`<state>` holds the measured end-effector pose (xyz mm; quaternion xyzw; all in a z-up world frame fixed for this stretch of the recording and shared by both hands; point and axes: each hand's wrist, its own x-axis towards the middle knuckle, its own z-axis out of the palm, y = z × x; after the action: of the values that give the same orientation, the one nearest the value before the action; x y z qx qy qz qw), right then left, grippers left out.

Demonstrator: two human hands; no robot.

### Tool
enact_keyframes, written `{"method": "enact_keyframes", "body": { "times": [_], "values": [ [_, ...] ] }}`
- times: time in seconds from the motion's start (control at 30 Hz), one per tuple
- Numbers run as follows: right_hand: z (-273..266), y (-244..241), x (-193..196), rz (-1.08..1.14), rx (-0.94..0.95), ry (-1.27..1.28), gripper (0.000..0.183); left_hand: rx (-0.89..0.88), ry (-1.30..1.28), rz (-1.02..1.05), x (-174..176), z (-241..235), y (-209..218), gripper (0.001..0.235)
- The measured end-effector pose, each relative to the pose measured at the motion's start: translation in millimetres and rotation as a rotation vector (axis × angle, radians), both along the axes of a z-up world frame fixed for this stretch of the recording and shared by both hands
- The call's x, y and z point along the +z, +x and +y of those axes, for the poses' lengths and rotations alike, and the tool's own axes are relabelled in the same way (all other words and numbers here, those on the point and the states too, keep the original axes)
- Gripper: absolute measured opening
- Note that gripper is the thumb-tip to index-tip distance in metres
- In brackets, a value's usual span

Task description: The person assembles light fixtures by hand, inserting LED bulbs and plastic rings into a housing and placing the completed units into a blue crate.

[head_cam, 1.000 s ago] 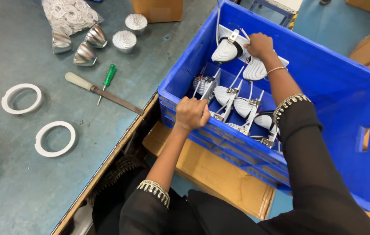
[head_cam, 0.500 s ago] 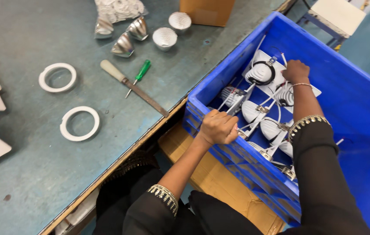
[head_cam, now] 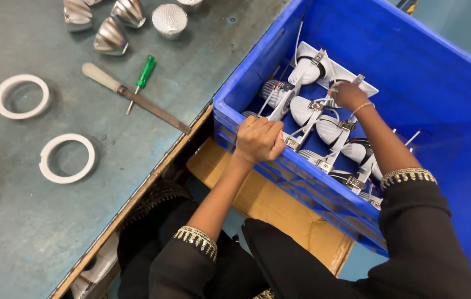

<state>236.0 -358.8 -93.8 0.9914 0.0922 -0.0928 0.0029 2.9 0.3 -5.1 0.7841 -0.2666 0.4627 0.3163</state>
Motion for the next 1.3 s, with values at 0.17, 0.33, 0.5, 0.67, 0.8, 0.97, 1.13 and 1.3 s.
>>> {"method": "enact_keyframes", "body": {
  "times": [0.17,0.33,0.5,0.67,0.8,0.97,1.13,1.3],
  "values": [
    [-4.9,-19.1,0.0,0.05,0.263,-0.057,0.07,0.025,0.022,-0.031,-8.4,1.1,1.6,0.016],
    [66.0,-66.5,69.9,-0.173,0.111,-0.112,0.038,-0.001,-0.01,0.033,-14.5,0.5,5.0,0.016],
    [167.1,-169.3,177.2,-0.53,0.668,0.26,0.021,-0.001,-0.038,0.215,11.3,5.2,-23.2,0.021],
    [241.7,-307.8,222.8,-0.214,0.705,0.511,0.03,-0.177,-0.455,0.333,34.6,97.0,-116.3,0.029],
    [297.4,-377.8,205.4,-0.024,0.741,0.653,0.025,0.45,-0.718,0.152,43.6,329.9,-236.9,0.049],
    [403.5,-433.3,168.5,-0.069,0.746,0.971,0.017,1.5,-0.617,0.273,25.4,594.2,-384.3,0.065],
    [526.9,-472.7,156.7,0.013,0.831,1.22,0.017,1.109,-0.586,0.471,-15.4,672.0,-402.1,0.048],
    [562.1,-495.5,157.7,0.182,0.842,1.234,0.018,1.083,-0.531,0.433,-21.9,620.1,-409.1,0.046]
  ]
}}
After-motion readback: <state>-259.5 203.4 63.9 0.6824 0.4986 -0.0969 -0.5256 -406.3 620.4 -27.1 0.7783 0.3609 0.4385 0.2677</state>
